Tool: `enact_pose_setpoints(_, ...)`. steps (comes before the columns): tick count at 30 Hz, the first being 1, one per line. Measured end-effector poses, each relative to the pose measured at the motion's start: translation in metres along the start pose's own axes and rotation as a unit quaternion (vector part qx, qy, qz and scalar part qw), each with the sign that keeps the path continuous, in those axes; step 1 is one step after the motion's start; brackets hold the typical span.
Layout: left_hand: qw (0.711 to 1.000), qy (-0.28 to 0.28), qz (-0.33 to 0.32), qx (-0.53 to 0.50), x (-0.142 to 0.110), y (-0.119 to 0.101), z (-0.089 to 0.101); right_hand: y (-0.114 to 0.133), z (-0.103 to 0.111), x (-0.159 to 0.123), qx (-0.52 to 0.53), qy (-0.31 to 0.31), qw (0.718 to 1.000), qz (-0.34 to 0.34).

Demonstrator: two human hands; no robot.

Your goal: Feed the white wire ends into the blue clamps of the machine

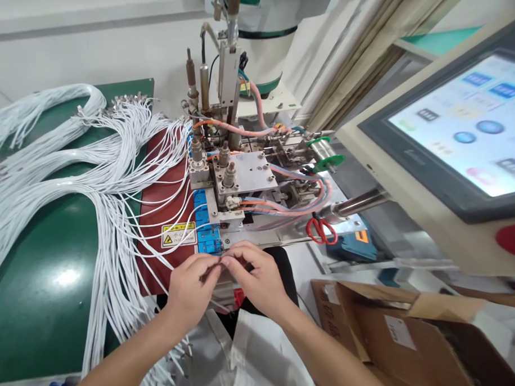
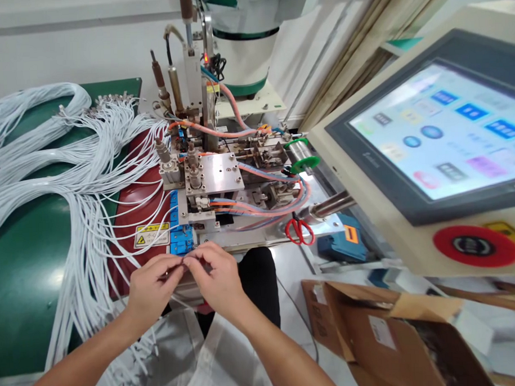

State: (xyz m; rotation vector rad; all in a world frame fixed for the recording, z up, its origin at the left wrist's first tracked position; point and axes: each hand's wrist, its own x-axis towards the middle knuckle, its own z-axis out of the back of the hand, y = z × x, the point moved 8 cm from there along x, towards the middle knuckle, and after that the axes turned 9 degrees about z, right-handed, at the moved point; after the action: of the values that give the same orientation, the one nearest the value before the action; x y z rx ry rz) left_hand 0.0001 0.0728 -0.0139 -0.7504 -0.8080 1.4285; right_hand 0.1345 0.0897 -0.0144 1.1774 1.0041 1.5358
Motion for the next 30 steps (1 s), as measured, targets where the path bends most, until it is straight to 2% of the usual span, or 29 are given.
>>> enact_pose_setpoints(2, 0.996, -0.038, -0.059, 0.052, -0.003, -0.010, 0.005, -0.007, -0.001, -0.002, 0.047, -0.018, 0.998, -0.033)
enact_pose_setpoints(3, 0.995, -0.041, -0.059, 0.064, -0.003, -0.010, 0.006, -0.010, -0.002, -0.003, 0.070, -0.030, 0.996, -0.046)
enact_pose_setpoints(6, 0.998, -0.013, 0.003, 0.060, 0.000, -0.001, 0.003, -0.014, -0.002, -0.006, 0.093, -0.053, 0.993, -0.055)
enact_pose_setpoints(9, 0.998, 0.017, 0.048, 0.037, -0.001, 0.006, -0.002, -0.010, -0.002, -0.006, 0.057, -0.056, 0.996, -0.036)
enact_pose_setpoints(15, 0.998, 0.038, 0.040, 0.014, 0.000, 0.004, -0.004, -0.004, -0.002, -0.004, -0.005, -0.066, 0.998, -0.004)
enact_pose_setpoints(17, 0.998, 0.046, 0.046, 0.009, 0.000, 0.005, -0.006, -0.008, -0.004, -0.005, 0.009, -0.075, 0.997, -0.014)
enact_pose_setpoints(24, 0.990, 0.033, 0.132, -0.043, -0.006, 0.016, -0.010, -0.024, -0.019, -0.014, 0.089, -0.112, 0.985, -0.093)
enact_pose_setpoints(26, 0.988, 0.028, 0.138, -0.060, -0.007, 0.018, -0.010, -0.017, -0.017, -0.012, 0.056, -0.120, 0.990, -0.053)
enact_pose_setpoints(30, 0.986, 0.035, 0.146, -0.068, -0.007, 0.021, -0.012, 0.007, -0.008, -0.007, -0.034, -0.120, 0.988, 0.094)
